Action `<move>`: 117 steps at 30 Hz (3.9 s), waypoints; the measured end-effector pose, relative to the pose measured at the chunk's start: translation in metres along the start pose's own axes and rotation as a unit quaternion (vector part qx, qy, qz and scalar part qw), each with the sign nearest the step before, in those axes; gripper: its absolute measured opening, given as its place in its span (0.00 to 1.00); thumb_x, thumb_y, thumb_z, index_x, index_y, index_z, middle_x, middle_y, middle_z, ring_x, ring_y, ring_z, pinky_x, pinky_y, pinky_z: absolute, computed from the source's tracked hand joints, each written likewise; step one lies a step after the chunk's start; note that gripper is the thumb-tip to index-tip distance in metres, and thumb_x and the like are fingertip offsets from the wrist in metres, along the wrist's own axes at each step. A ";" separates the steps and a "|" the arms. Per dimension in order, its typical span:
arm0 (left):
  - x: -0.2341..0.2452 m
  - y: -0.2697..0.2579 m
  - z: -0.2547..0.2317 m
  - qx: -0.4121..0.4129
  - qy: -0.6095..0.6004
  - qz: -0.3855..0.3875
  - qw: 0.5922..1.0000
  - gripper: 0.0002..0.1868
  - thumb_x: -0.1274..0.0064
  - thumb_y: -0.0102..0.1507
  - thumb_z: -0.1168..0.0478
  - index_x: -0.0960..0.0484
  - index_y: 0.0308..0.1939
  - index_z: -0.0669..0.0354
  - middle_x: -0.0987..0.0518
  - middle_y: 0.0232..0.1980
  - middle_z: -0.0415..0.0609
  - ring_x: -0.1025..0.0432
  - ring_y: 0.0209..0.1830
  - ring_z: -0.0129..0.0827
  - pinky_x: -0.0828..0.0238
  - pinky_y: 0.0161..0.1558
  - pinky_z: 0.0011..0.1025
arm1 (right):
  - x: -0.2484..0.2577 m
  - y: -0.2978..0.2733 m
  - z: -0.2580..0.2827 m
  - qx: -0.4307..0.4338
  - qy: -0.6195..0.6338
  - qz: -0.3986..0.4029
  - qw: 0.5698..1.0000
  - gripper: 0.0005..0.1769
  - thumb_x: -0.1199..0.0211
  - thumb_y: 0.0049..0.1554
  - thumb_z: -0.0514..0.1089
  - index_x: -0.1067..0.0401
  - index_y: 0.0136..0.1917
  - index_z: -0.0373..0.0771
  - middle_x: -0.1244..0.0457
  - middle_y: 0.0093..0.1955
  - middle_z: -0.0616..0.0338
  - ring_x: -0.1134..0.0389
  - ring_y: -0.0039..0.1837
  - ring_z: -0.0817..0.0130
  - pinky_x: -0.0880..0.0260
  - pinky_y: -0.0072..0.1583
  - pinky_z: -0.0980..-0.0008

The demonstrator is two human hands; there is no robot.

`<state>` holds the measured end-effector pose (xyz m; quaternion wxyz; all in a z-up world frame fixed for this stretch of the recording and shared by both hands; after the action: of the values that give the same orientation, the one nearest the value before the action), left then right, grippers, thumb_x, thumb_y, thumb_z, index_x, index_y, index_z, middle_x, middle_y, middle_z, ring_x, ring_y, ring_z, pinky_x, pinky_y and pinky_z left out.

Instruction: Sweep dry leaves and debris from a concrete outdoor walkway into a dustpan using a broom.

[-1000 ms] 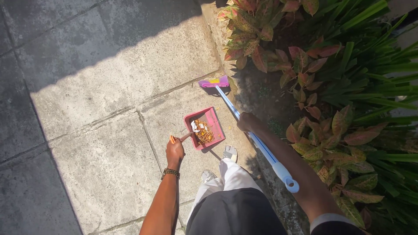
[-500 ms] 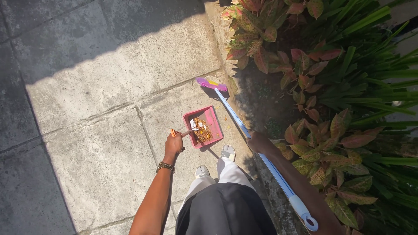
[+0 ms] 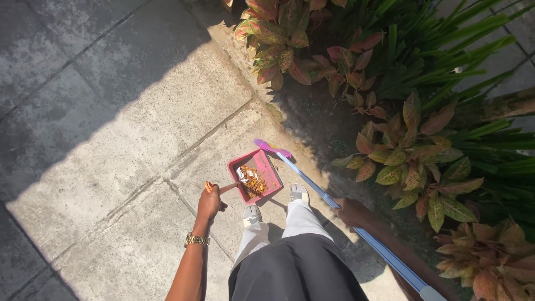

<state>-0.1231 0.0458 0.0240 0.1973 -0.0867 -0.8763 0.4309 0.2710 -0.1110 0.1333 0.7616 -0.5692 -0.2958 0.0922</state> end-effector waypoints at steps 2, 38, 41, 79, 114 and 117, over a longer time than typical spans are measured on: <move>0.006 0.005 -0.008 -0.033 -0.001 0.028 0.999 0.19 0.66 0.66 0.54 0.28 0.45 0.69 0.17 0.36 0.55 0.22 0.21 0.46 0.24 0.26 0.39 | -0.031 0.006 -0.002 0.006 -0.017 -0.026 0.999 0.23 0.47 0.62 0.46 0.33 0.70 0.46 0.33 0.33 0.52 0.29 0.34 0.61 0.25 0.40 0.60; 0.018 0.008 -0.014 -0.099 0.159 0.113 0.976 0.19 0.61 0.66 0.52 0.25 0.51 0.64 0.17 0.31 0.58 0.20 0.24 0.43 0.24 0.31 0.38 | -0.149 0.046 -0.158 0.046 -0.117 -0.025 0.992 0.14 0.49 0.59 0.37 0.27 0.48 0.23 0.30 0.34 0.46 0.26 0.30 0.63 0.25 0.34 0.62; 0.025 0.003 -0.028 -0.097 0.174 0.110 0.974 0.20 0.61 0.66 0.52 0.26 0.51 0.66 0.16 0.34 0.61 0.18 0.27 0.45 0.20 0.34 0.39 | -0.134 0.024 -0.138 0.025 -0.200 -0.048 0.978 0.17 0.47 0.58 0.37 0.24 0.43 0.19 0.30 0.35 0.38 0.25 0.31 0.60 0.24 0.37 0.63; -0.005 0.003 -0.044 -0.086 0.140 0.134 0.977 0.18 0.54 0.65 0.55 0.22 0.49 0.66 0.17 0.32 0.56 0.21 0.26 0.39 0.24 0.33 0.38 | -0.112 -0.063 0.028 -0.013 0.034 0.026 0.999 0.19 0.44 0.63 0.48 0.34 0.63 0.34 0.34 0.31 0.51 0.32 0.32 0.63 0.29 0.39 0.59; -0.195 0.035 -0.031 -0.154 0.284 0.000 0.946 0.23 0.53 0.64 0.45 0.20 0.55 0.55 0.19 0.53 0.67 0.26 0.57 0.62 0.30 0.58 0.47 | -0.046 0.043 -0.159 -0.029 -0.131 -0.207 0.969 0.24 0.44 0.57 0.40 0.36 0.63 0.24 0.30 0.49 0.35 0.26 0.51 0.43 0.24 0.54 0.48; -0.199 0.013 -0.046 -0.114 0.291 0.007 0.950 0.23 0.55 0.65 0.45 0.19 0.51 0.58 0.17 0.50 0.67 0.23 0.54 0.60 0.27 0.56 0.47 | -0.033 0.031 -0.158 0.071 -0.174 -0.175 0.966 0.17 0.45 0.59 0.44 0.28 0.56 0.28 0.30 0.50 0.38 0.26 0.51 0.42 0.25 0.54 0.49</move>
<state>0.0762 0.0232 -0.0150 0.4296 -0.2359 -0.8235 0.2856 0.3380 -0.2449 0.0655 0.7413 -0.4280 -0.5113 0.0765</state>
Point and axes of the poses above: each hand's wrist, its own y-axis towards the middle knuckle, its own x-axis out of the back of the hand, z = x × y, the point moved 1 cm from there along y, towards the middle knuckle
